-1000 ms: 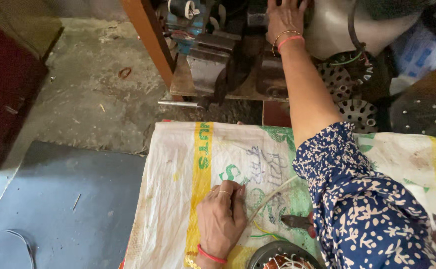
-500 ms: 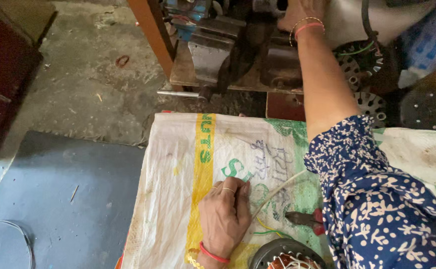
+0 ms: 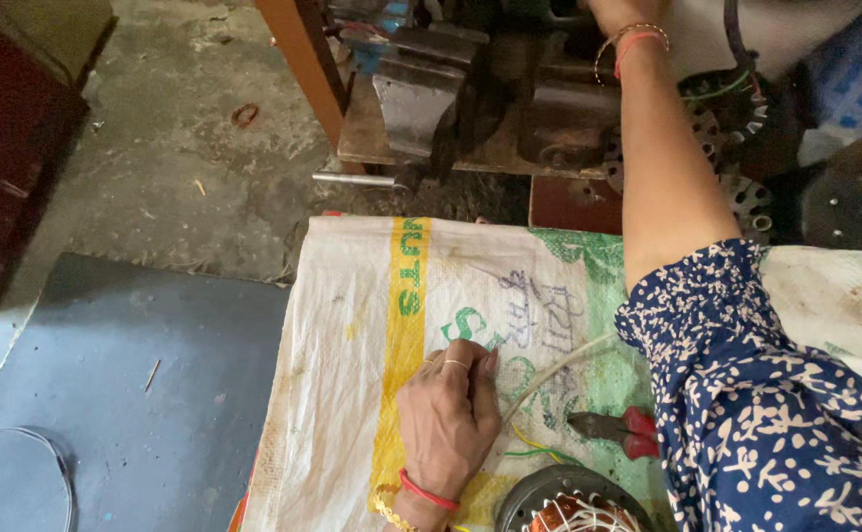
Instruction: The person works on a small electrical coil assembly, using scissors to cut a white insulating strip and thread, then uses pliers to adjust wires and a metal tool to manipulate the coil. The person also handles a small metal component and ties a white thread around the coil.
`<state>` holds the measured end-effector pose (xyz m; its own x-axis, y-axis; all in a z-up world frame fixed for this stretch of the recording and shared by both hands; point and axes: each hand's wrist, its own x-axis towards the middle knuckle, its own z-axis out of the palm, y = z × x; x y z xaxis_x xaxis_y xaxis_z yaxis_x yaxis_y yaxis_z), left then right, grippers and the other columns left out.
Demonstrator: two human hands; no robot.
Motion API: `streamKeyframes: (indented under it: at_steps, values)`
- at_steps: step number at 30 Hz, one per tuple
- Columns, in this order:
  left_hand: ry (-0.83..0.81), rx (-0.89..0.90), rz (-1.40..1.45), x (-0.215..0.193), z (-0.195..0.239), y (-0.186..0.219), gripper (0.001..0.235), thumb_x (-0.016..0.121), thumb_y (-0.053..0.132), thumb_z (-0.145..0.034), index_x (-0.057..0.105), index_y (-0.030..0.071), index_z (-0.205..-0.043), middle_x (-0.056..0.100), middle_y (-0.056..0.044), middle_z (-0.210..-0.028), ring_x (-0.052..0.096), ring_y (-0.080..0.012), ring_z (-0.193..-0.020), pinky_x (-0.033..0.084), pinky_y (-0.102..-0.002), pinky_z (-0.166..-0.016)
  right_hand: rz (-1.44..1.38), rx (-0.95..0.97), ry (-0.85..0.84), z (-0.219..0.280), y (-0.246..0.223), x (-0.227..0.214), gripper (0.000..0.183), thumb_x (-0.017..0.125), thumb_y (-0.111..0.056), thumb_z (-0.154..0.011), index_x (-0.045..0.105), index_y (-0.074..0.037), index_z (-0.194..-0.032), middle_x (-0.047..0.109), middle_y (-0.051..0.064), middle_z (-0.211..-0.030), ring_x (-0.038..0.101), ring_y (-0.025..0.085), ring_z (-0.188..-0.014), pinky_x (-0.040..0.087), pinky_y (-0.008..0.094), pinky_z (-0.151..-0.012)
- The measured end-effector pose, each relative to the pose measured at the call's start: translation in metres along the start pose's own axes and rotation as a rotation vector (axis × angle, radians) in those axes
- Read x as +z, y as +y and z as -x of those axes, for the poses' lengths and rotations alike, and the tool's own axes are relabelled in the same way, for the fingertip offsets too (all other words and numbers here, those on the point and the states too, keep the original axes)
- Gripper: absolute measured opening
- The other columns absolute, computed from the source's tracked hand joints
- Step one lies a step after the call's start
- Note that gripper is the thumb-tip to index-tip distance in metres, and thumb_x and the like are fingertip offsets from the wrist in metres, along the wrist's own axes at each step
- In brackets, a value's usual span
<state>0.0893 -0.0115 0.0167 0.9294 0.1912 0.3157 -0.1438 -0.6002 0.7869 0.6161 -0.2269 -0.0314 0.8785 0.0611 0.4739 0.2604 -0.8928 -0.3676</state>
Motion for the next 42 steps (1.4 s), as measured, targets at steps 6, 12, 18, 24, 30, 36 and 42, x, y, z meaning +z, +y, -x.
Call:
streamKeyframes:
  at_steps: [6, 12, 18, 24, 30, 36, 42]
  values:
    - [-0.001, -0.001, -0.027, 0.001, 0.000, 0.000, 0.009, 0.069, 0.012, -0.090, 0.062, 0.007, -0.086, 0.065, -0.015, -0.072, 0.065, -0.0372, -0.070, 0.048, -0.048, -0.060, -0.015, 0.025, -0.013, -0.007, 0.024, 0.000, 0.028, 0.074, -0.028, -0.099, 0.068, 0.000, -0.096, 0.067, 0.016, -0.081, 0.067, 0.032, -0.073, 0.056, 0.044, -0.062]
    - [0.002, 0.042, -0.042, 0.006, 0.000, -0.006, 0.009, 0.067, 0.013, -0.091, 0.061, 0.007, -0.087, 0.067, -0.016, -0.074, 0.065, -0.0373, -0.070, 0.048, -0.048, -0.060, -0.017, -0.089, 0.045, 0.008, 0.006, -0.014, 0.025, 0.075, -0.009, -0.086, 0.067, 0.002, -0.107, 0.067, 0.024, -0.089, 0.067, 0.036, -0.075, 0.054, 0.046, -0.056]
    - [0.001, 0.028, -0.057, 0.002, 0.000, -0.005, 0.009, 0.067, 0.014, -0.090, 0.062, 0.007, -0.089, 0.067, -0.016, -0.074, 0.066, -0.0379, -0.070, 0.049, -0.049, -0.060, 0.240, -0.582, 0.494, 0.049, -0.087, -0.051, 0.053, 0.080, -0.003, -0.078, 0.065, -0.002, -0.129, 0.065, 0.024, -0.098, 0.064, 0.041, -0.083, 0.052, 0.052, -0.064]
    - [0.028, 0.045, -0.057, 0.004, 0.002, -0.006, 0.009, 0.067, 0.014, -0.090, 0.062, 0.007, -0.088, 0.068, -0.017, -0.074, 0.066, -0.0388, -0.071, 0.049, -0.050, -0.061, 0.368, -0.755, 0.452, 0.078, -0.127, -0.108, 0.063, 0.081, -0.006, -0.057, 0.057, -0.013, -0.114, 0.055, 0.024, -0.116, 0.054, 0.045, -0.109, 0.047, 0.060, -0.092]
    - [0.013, 0.053, -0.075, 0.004, 0.003, -0.009, 0.010, 0.067, 0.014, -0.091, 0.062, 0.006, -0.088, 0.067, -0.018, -0.073, 0.065, -0.0395, -0.070, 0.049, -0.051, -0.062, 0.339, -0.718, 0.221, 0.134, -0.138, -0.188, 0.056, 0.084, 0.000, -0.066, 0.055, -0.008, -0.113, 0.044, 0.021, -0.119, 0.048, 0.041, -0.120, 0.042, 0.058, -0.092]
    - [0.031, 0.083, -0.079, 0.006, 0.008, -0.016, 0.008, 0.066, 0.014, -0.090, 0.062, 0.007, -0.088, 0.068, -0.018, -0.073, 0.067, -0.0390, -0.069, 0.050, -0.051, -0.061, 0.130, -0.824, 0.147, 0.220, -0.185, -0.306, 0.059, 0.092, -0.007, -0.069, 0.054, -0.005, -0.115, 0.044, 0.020, -0.117, 0.049, 0.042, -0.121, 0.043, 0.053, -0.100]
    - [0.096, 0.158, 0.021, -0.001, 0.017, -0.010, 0.009, 0.067, 0.015, -0.093, 0.063, 0.007, -0.090, 0.068, -0.018, -0.075, 0.067, -0.0382, -0.069, 0.051, -0.049, -0.062, -0.088, -0.899, -0.057, 0.304, -0.253, -0.370, 0.062, 0.095, -0.012, -0.064, 0.056, -0.005, -0.112, 0.050, 0.014, -0.111, 0.054, 0.034, -0.106, 0.047, 0.045, -0.093]
